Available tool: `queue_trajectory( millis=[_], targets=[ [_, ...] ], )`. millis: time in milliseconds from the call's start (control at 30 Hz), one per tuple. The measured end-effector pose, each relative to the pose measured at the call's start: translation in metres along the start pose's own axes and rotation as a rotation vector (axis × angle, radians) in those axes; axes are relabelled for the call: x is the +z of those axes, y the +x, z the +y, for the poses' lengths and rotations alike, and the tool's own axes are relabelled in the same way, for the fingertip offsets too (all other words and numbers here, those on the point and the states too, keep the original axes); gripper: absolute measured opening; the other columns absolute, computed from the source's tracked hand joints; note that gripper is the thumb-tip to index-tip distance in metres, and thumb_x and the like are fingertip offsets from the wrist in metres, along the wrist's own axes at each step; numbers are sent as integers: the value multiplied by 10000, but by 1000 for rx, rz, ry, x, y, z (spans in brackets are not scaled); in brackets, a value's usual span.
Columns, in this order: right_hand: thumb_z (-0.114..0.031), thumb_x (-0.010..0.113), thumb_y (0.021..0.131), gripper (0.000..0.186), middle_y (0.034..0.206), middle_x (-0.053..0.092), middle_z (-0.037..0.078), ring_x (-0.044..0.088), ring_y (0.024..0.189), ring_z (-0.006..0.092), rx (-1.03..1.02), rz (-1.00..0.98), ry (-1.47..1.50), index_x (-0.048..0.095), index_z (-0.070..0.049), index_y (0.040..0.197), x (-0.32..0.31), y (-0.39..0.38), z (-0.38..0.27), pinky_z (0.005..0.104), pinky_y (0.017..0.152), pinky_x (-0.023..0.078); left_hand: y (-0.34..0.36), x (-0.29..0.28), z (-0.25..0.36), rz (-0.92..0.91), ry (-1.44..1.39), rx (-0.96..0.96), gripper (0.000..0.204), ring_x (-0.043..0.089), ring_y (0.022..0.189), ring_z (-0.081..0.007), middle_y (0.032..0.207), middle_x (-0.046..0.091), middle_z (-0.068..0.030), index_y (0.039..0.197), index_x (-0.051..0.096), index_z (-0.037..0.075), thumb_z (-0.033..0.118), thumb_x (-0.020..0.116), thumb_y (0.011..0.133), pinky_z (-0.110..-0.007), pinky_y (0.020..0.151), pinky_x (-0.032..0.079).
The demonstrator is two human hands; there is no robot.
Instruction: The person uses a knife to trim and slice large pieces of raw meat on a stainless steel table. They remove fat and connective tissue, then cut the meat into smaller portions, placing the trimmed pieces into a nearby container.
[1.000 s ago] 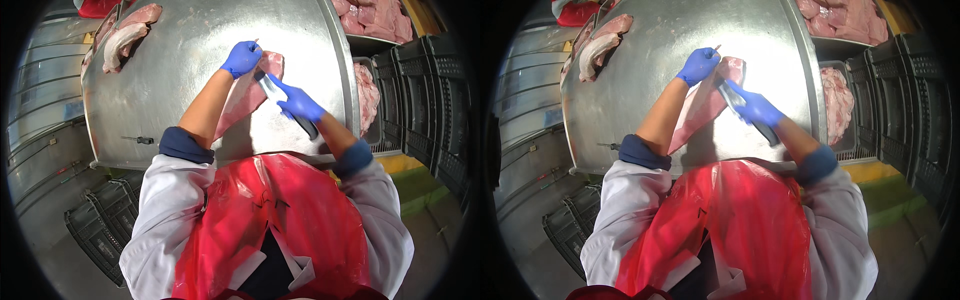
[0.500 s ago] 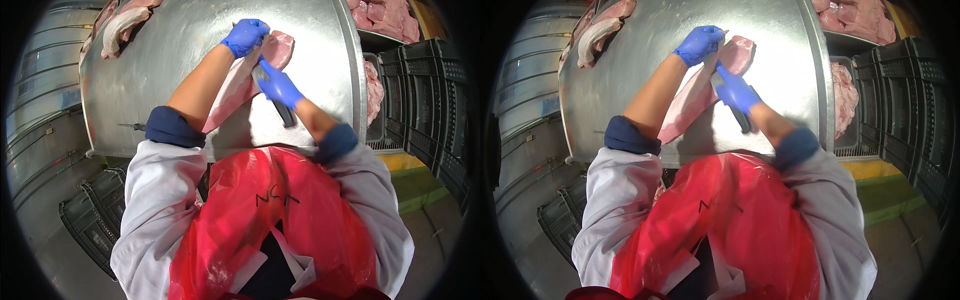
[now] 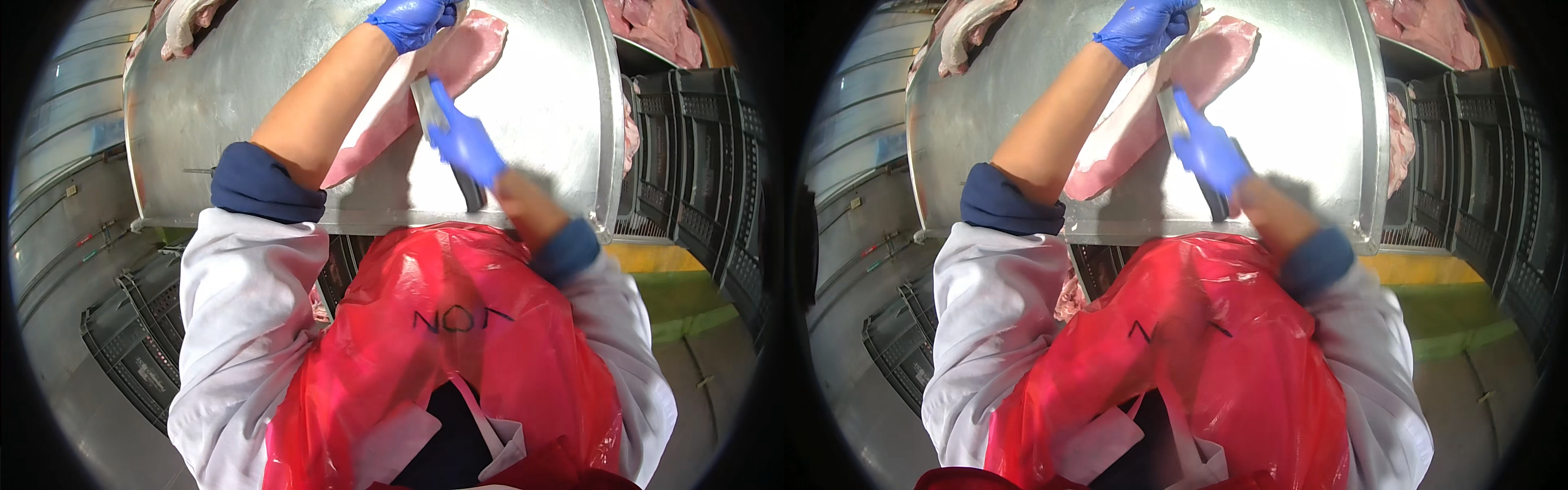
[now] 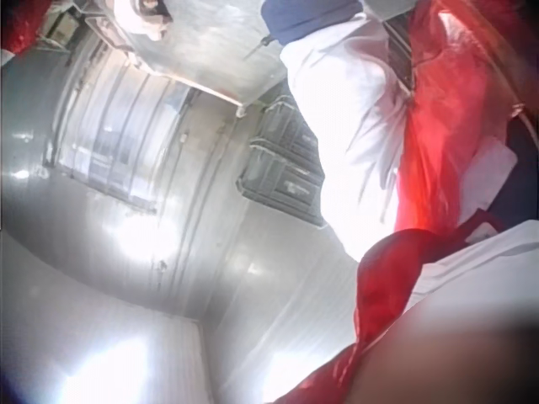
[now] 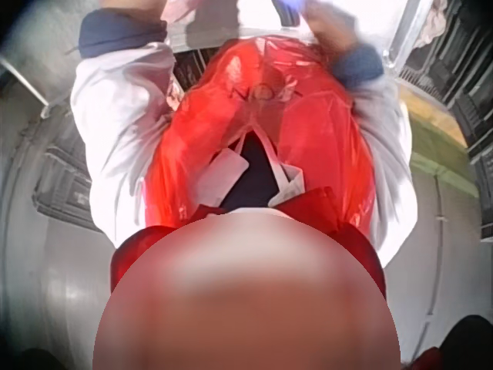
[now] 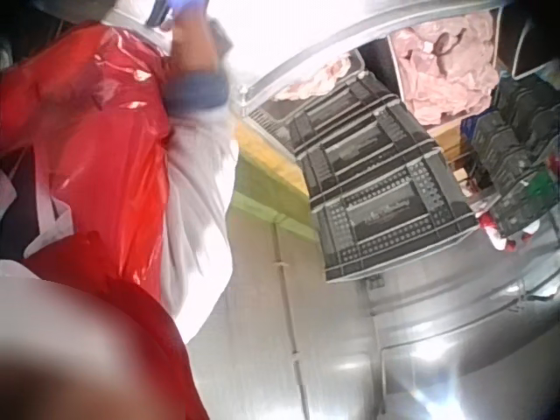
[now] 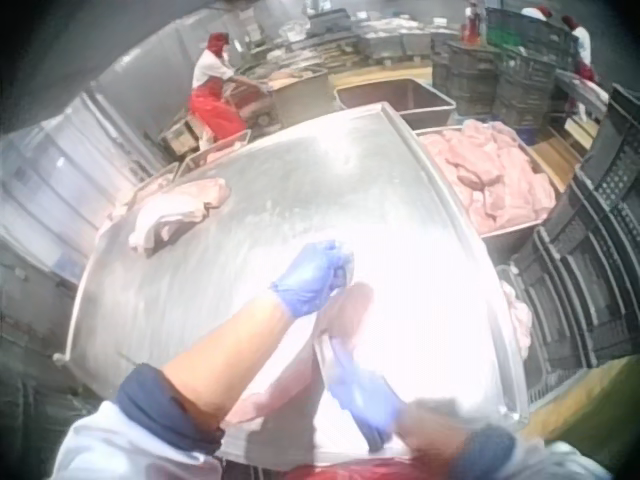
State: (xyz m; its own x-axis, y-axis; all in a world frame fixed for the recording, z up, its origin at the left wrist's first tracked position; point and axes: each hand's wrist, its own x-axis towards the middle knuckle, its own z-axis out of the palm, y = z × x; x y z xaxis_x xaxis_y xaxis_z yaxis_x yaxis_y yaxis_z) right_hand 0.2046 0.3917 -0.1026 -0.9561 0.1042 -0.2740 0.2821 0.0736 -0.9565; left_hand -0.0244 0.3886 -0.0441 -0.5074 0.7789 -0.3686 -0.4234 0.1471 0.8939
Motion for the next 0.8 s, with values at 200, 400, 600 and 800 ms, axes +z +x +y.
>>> queue_trajectory(
  millis=[200,400,600,800],
  targets=[
    [-140,516,935,803,809,669,146,643,620,219,27,-17,124,96,-241,1611,44,-17,6,355,618,562,-11,-12,14,6,-22,128,150,434,523,-95,653,512,1,760,586,96,63,586,906,-242,481,336],
    [-123,526,927,806,746,664,156,649,610,210,-53,264,-258,103,-184,1610,43,73,6,370,597,544,-35,17,27,-131,-150,173,183,433,523,-98,634,503,1,754,585,108,76,548,930,-231,481,340],
    [-85,498,909,805,724,641,164,634,583,228,-66,165,-40,120,-207,1610,111,-37,6,370,589,543,-67,5,49,-131,-245,225,193,432,517,-99,606,488,3,750,565,101,81,540,940,-233,478,351],
    [-80,500,879,828,740,653,244,674,653,376,-92,294,-356,115,-179,1604,125,24,-4,445,625,541,-84,8,66,-138,-309,232,173,437,516,-100,636,499,-6,776,551,94,55,531,943,-229,470,352]
  ],
)
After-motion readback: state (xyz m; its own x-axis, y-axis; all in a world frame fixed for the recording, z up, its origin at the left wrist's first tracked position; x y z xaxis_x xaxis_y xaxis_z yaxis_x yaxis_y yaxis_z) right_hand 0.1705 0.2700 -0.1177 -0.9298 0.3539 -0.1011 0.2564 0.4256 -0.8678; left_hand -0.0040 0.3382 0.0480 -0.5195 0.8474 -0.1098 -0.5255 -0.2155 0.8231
